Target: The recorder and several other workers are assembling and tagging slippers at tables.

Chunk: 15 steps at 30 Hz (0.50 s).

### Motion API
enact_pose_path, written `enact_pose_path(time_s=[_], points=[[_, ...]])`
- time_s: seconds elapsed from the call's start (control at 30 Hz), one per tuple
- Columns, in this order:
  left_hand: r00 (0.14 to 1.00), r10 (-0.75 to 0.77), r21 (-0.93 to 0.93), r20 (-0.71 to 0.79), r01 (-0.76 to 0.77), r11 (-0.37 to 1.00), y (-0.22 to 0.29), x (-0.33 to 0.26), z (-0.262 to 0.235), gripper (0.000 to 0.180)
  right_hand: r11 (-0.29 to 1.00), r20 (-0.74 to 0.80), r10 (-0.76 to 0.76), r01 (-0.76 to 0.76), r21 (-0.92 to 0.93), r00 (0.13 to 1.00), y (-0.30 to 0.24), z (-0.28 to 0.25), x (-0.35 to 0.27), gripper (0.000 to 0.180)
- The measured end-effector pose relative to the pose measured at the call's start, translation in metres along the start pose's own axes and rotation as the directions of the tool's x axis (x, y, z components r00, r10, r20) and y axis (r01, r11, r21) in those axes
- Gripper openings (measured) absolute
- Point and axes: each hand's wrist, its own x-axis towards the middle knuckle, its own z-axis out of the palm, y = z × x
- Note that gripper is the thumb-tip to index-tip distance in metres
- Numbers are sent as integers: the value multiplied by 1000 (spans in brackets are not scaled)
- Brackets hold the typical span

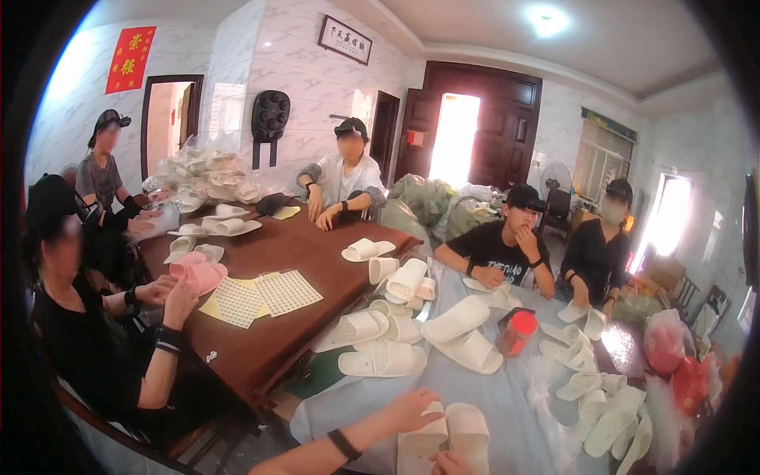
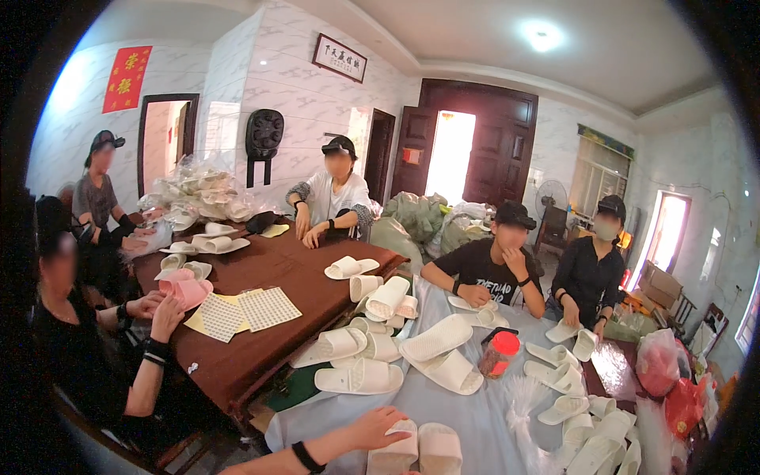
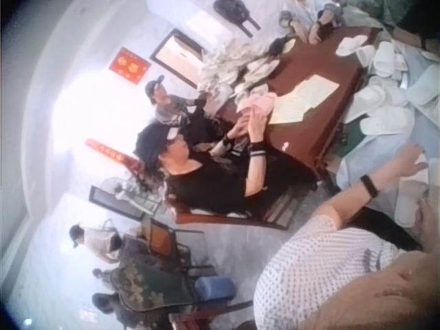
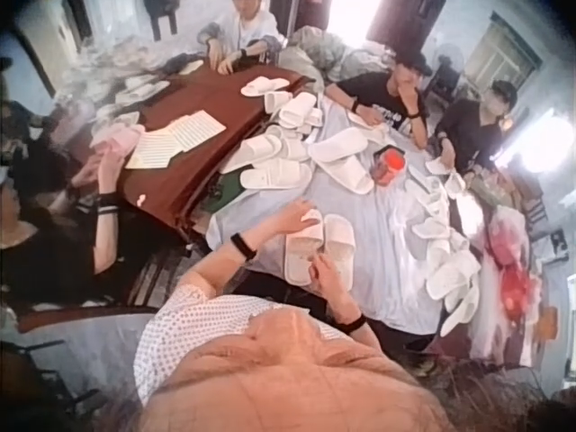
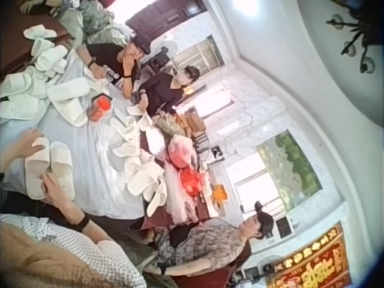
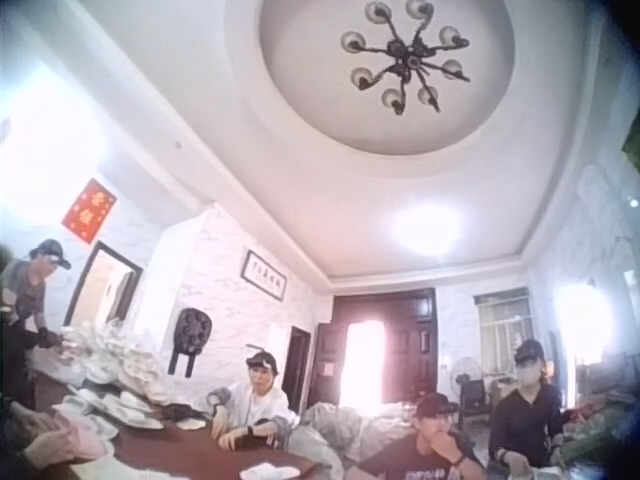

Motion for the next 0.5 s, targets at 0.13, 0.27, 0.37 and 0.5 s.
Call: enact_pose_path(time_s=[0.13,0.27,0.37,0.5], points=[[930,-181,-21,321,197,980,-27,20,20,33,909,-3,299,-284,306,954,19,2,-2,16],[952,-214,-17,218,223,975,-24,12,34,35,855,40,270,-258,451,962,26,7,24,16],[941,-270,-60,202,287,956,-12,7,31,29,867,-84,248,-182,464,965,32,16,61,20],[956,-230,-138,183,256,957,-5,2,25,23,867,-184,202,-89,490,962,29,30,65,18]])
